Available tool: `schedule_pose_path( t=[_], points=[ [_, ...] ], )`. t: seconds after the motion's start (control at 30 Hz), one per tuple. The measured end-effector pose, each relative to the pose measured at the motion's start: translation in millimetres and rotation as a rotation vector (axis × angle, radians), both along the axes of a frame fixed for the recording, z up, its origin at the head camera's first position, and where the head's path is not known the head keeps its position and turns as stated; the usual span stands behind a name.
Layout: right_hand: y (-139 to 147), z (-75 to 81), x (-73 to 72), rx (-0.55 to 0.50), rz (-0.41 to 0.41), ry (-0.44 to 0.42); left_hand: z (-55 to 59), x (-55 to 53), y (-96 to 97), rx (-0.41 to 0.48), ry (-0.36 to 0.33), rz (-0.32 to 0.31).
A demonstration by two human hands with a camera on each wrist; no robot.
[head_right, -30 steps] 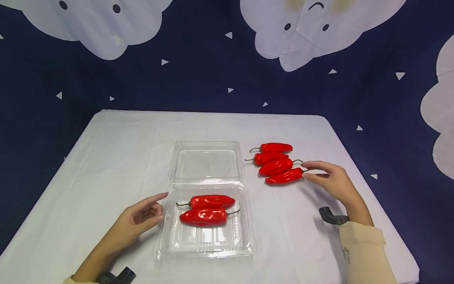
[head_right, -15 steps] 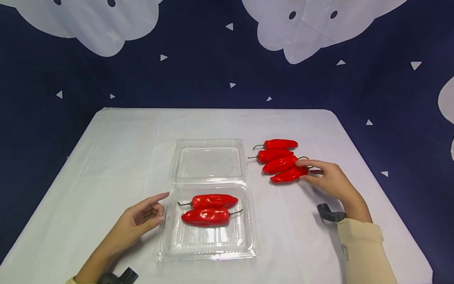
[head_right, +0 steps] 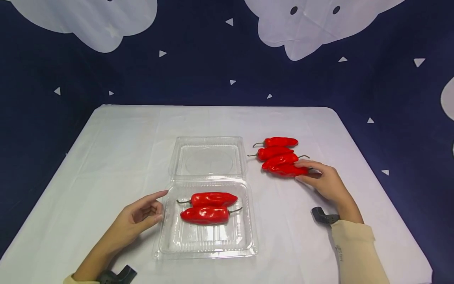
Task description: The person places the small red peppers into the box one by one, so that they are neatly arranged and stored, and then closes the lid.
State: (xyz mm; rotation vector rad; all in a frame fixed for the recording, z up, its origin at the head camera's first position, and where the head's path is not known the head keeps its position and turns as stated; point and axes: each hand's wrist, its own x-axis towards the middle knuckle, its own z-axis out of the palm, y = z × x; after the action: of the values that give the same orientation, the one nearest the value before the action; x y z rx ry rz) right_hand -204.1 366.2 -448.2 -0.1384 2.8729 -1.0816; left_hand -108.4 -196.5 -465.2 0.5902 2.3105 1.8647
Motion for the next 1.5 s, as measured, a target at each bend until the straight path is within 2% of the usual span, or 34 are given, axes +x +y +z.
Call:
schedule_pose_path(
  t=[0.17,0.47,0.67,0.83,1.03,1.13,1.27,1.4,1.5],
  points=[
    [0.9,-2.2,3.0,-0.014,-0.045,-0.02,2.7,-0.1,-1.8,-0.009,0.002,-0.003],
    [-0.1,6.0,9.8,0.003,-0.018,-0.01,6.2,-1.4,-3.1,0.008,0.011,-0.016],
    [-8.2,10.6,16.6,-0.035,-0.047,-0.022,6.3,-2.6,-2.0,-0.001,0.009,-0.017],
    [-24.0,20.6,22.1,-0.131,-0.082,0.065,6.3,-2.9,-2.0,-0.015,0.002,-0.01],
    [-57.7,55.1,27.6,-0.251,-0.096,0.228,4.8,-0.6,-4.5,-0.01,-0.001,-0.005],
    [-76.3,74.7,32.1,-0.308,-0.059,0.311,4.8,0.2,-5.2,-0.001,-0.001,-0.006],
    [-100.9,92.0,41.9,-0.364,0.066,0.392,4.4,0.5,-4.9,0.008,-0.013,-0.009],
    [-129.6,97.3,53.9,-0.312,0.199,0.424,2.8,0.7,-4.5,0.01,-0.021,-0.015],
    [-152.6,96.0,62.7,-0.242,0.264,0.401,2.4,0.7,-4.3,0.005,-0.025,-0.014]
  ],
)
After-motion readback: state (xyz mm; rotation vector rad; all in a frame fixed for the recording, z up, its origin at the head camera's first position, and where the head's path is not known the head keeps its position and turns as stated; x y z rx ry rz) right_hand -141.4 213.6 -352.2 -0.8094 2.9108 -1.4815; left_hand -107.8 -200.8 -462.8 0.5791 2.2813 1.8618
